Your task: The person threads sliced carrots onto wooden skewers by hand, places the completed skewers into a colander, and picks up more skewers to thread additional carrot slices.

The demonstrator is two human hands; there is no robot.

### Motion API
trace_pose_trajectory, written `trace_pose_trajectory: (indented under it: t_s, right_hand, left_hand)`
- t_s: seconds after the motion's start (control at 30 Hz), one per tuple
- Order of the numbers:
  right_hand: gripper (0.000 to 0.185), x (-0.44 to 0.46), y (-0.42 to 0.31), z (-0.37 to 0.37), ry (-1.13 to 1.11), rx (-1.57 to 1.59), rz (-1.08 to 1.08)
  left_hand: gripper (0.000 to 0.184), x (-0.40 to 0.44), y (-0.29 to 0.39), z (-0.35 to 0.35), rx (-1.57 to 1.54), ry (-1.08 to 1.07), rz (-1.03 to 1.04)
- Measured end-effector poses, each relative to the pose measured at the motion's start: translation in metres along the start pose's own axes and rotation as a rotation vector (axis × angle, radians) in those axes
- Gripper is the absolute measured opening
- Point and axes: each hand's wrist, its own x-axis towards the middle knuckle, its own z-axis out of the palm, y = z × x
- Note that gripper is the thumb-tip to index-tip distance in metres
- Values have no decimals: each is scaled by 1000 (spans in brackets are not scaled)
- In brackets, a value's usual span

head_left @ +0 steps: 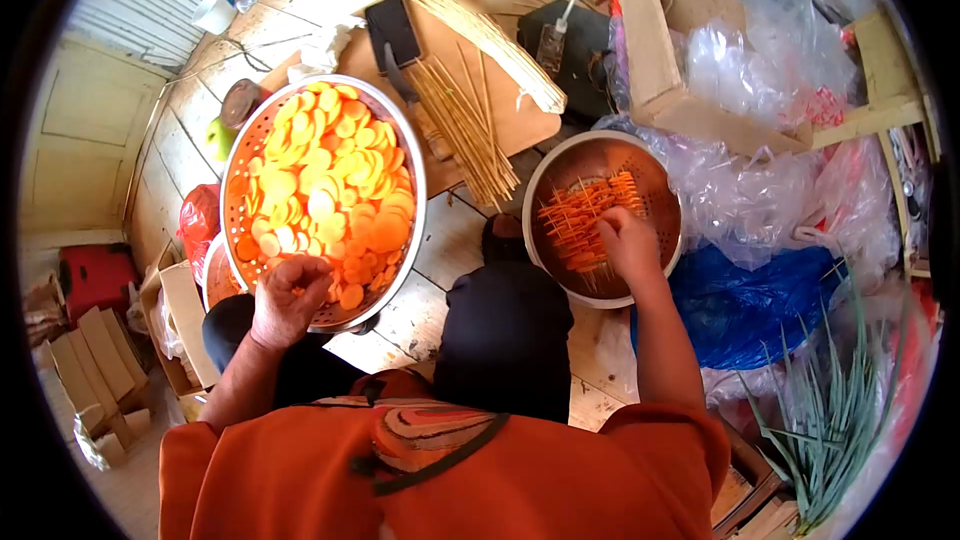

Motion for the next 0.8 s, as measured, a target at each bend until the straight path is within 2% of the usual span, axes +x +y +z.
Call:
trace_pose_trajectory:
  t_s: [0.03, 0.1, 0.2, 0.3, 0.33, 0.4, 0.6, 0.8]
  right_hand:
    - [26, 3, -25, -5, 26, 174, -114]
    - [30, 14, -72, -4, 14, 310, -116]
    - [47, 39, -119, 10, -99, 210, -90]
    - [56, 58, -149, 19, -256, 30, 15]
    - [54, 56, -159, 16, -278, 42, -7]
    - [48, 72, -146, 43, -174, 0, -65]
    - [35, 62, -167, 34, -214, -151, 18]
    - [26, 63, -169, 32, 99, -75, -126]
  left_hand:
    - [9, 1, -5, -6, 20, 46, 59]
    - [10, 8, -7, -21, 8, 73, 129]
    - [8, 15, -19, -42, -119, 112, 154]
    - [7, 22, -26, -57, -368, 146, -17]
    - [7, 23, -27, -59, -392, 164, -11]
    - [8, 24, -31, -61, -471, 141, 21]
    - [8, 25, -24, -66, -390, 119, 56]
    - [11, 31, -21, -66, -348, 130, 88]
